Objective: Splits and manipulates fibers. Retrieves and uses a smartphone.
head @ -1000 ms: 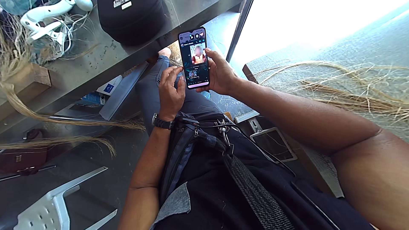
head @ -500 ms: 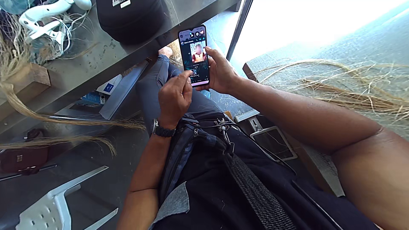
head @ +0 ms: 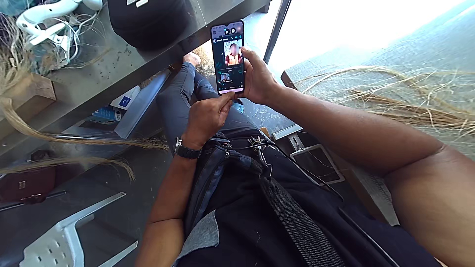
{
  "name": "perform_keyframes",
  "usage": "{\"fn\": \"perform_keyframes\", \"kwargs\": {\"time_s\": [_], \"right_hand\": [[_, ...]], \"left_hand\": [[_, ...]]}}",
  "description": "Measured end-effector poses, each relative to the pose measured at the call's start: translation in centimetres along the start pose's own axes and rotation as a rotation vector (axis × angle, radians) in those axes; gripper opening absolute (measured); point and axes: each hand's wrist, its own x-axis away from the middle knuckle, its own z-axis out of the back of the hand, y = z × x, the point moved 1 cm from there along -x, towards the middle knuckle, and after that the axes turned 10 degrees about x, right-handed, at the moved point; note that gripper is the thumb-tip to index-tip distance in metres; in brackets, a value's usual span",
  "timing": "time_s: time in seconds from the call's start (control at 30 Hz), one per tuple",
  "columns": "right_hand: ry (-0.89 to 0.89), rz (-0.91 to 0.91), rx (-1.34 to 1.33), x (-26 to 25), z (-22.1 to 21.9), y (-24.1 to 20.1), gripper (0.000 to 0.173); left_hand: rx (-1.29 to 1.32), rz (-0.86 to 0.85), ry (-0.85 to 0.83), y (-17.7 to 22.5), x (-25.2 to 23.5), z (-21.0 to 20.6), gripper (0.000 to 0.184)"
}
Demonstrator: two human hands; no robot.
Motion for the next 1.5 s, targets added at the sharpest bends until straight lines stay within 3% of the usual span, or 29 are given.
{"fn": "perform_keyframes", "kwargs": {"time_s": [0.67, 0.97, 1.17, 1.3, 1.5], "right_hand": [[0.004, -0.013, -0.002, -0.1, 0.1, 0.2, 0.064], [-0.041, 0.016, 0.016, -0.2, 0.2, 0.3, 0.066], [-0.069, 0.005, 0.0, -0.4, 0.2, 0.5, 0.064], [-0.147, 0.029, 0.03, -0.4, 0.2, 0.8, 0.065], [-0.195, 0.003, 0.047, -0.3, -0.1, 1.1, 0.064]], "left_hand": [[0.01, 0.033, 0.017, -0.2, -0.1, -0.5, 0.04], [0.091, 0.103, 0.316, -0.2, 0.1, -0.1, 0.034], [0.435, 0.178, 0.572, -4.0, -1.8, 0.7, 0.033], [0.551, 0.248, 0.552, -5.0, -2.7, 1.3, 0.036], [0.648, 0.246, 0.468, -4.7, -2.5, -1.0, 0.038]]}}
